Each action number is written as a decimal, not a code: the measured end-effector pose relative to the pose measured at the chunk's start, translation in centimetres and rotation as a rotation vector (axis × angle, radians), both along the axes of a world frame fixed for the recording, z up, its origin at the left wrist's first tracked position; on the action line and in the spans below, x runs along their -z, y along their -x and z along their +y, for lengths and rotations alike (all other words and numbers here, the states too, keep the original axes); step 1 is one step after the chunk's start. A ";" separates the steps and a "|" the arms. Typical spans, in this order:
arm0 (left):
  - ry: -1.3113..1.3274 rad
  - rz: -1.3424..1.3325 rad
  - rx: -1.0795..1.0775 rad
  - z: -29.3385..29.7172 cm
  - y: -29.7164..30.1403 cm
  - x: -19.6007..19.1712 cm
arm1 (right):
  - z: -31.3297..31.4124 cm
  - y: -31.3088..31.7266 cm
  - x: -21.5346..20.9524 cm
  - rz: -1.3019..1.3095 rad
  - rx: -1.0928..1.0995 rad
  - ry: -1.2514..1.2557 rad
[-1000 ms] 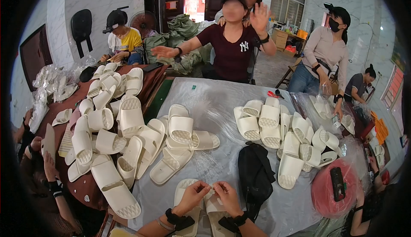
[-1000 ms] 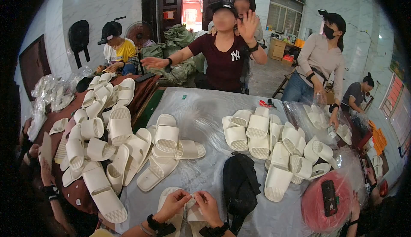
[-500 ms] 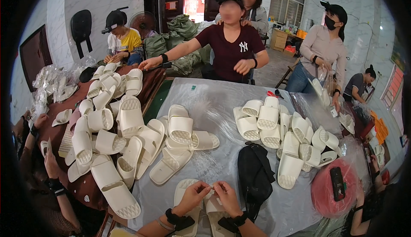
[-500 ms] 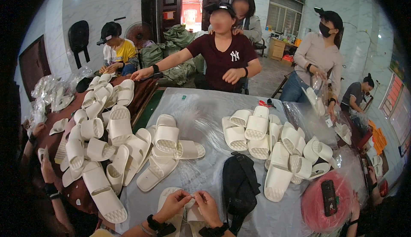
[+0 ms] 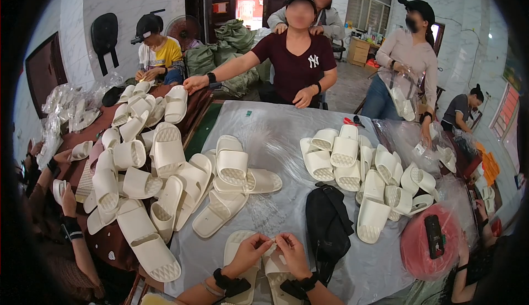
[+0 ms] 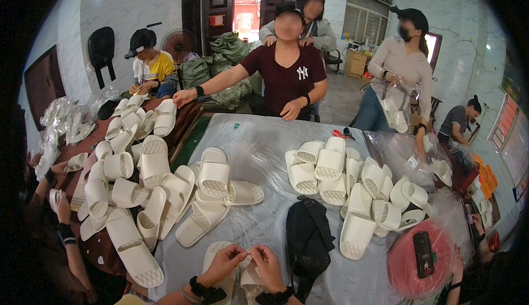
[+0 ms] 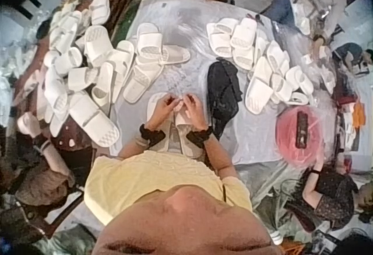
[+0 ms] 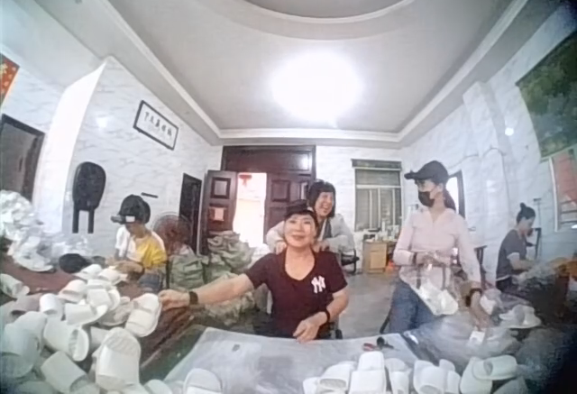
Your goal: Inspecting and pairing white plastic sandals at a manufacturing finishing table.
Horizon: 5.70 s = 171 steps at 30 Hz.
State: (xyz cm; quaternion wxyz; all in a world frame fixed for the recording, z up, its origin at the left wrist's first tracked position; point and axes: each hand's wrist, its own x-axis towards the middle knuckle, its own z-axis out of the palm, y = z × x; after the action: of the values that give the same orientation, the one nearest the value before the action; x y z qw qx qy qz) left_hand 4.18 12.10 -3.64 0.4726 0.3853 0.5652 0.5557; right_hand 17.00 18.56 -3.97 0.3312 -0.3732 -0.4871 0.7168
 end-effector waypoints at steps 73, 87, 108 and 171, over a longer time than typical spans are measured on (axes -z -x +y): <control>0.060 0.003 -0.023 0.0 0.1 0.7 | 0.0 -0.1 0.2 -0.003 -0.015 -0.051; 0.072 0.012 -0.010 -0.1 0.1 0.3 | 0.2 -0.1 0.8 -0.042 -0.027 -0.070; 0.054 0.026 -0.023 0.0 0.0 0.7 | 0.0 0.0 0.3 -0.025 -0.021 -0.057; 0.045 0.022 -0.010 -0.2 0.0 0.6 | -0.1 0.0 0.3 -0.043 -0.030 -0.072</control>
State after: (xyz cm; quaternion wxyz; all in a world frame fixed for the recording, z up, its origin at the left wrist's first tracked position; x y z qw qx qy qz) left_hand 4.19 11.86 -4.21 0.4722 0.3778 0.5845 0.5410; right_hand 17.03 18.47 -4.29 0.3230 -0.3693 -0.5249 0.6955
